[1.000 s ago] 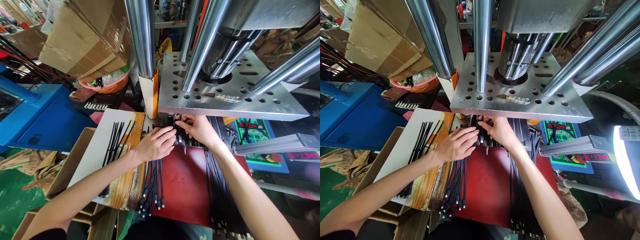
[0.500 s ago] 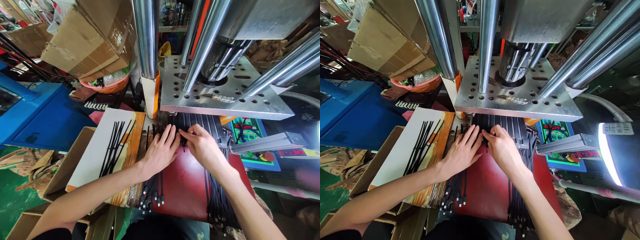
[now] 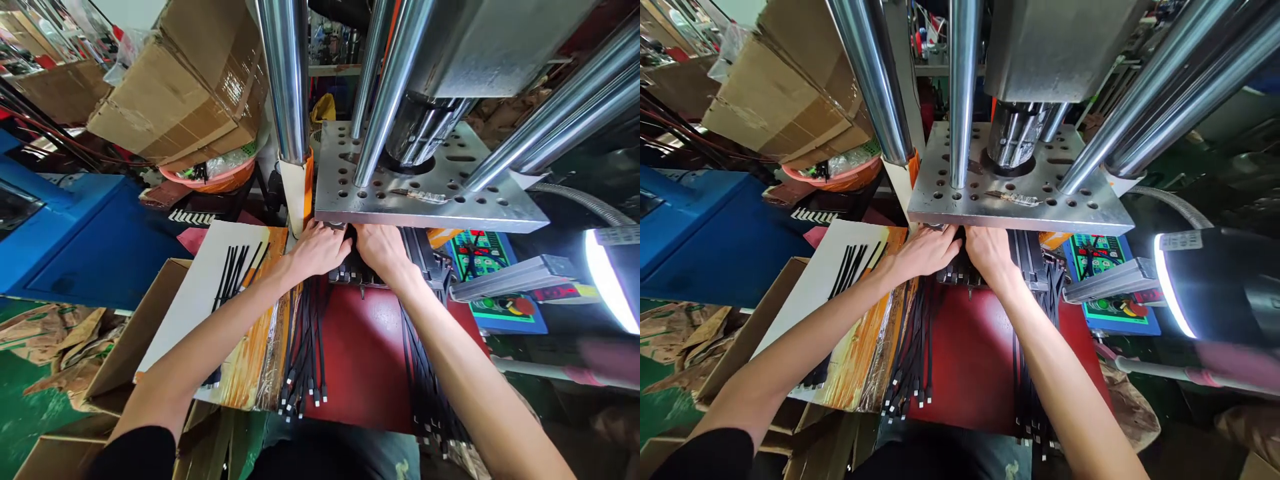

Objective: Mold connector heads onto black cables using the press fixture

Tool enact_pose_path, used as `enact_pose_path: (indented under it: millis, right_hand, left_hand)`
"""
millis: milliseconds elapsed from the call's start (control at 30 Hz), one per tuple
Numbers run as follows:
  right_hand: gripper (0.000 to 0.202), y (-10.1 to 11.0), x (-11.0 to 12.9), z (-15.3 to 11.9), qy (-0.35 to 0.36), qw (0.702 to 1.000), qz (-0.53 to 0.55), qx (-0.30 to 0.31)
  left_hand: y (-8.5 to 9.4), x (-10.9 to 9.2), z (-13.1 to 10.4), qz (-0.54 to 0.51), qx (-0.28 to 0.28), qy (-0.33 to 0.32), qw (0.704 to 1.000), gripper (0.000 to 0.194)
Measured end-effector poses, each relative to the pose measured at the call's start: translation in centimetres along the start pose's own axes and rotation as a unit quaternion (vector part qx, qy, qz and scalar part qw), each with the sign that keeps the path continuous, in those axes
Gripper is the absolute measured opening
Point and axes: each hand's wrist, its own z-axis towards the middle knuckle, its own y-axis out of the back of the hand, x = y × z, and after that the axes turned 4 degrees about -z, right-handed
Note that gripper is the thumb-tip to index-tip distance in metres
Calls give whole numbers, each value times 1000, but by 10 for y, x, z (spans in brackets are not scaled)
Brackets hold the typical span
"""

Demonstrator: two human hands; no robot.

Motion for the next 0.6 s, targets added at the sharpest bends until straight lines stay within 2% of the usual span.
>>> enact_pose_path:
  millis: [133, 200, 267, 333, 367, 400, 467, 533, 600]
  right_hand:
    - [55, 6, -3, 28, -5, 1000, 19, -4]
    - [54, 13, -3, 15, 1, 1000, 29, -5]
    - [50, 19, -4, -29, 1, 999, 46, -22]
    - [45, 19, -6, -98, -43, 993, 81, -73]
    - [41, 15, -8, -138, -99, 984, 108, -101]
    - [38, 9, -10, -177, -166, 972, 116, -118]
    - [56, -8, -14, -243, -261, 959, 73, -80]
    - [65, -25, -15, -284, -304, 951, 54, -28]
    - [63, -37, -13, -299, -329, 942, 63, -6]
  left_hand:
    - [-2, 9, 25, -33, -30, 21, 999, 31]
    - [-1, 9, 18, -47, -46, 30, 997, 28]
    - [-2, 4, -12, -65, -83, 57, 993, 27]
    - [-5, -8, -61, -84, -118, 115, 983, 25]
    - [-7, -16, -88, -81, -91, 147, 982, 25]
    - [-10, -24, -114, -73, -39, 179, 980, 27]
    - [-17, -40, -155, -56, 66, 226, 970, 26]
    - [-22, -49, -174, -84, 129, 256, 954, 19]
    - [-25, -51, -175, -124, 150, 272, 943, 18]
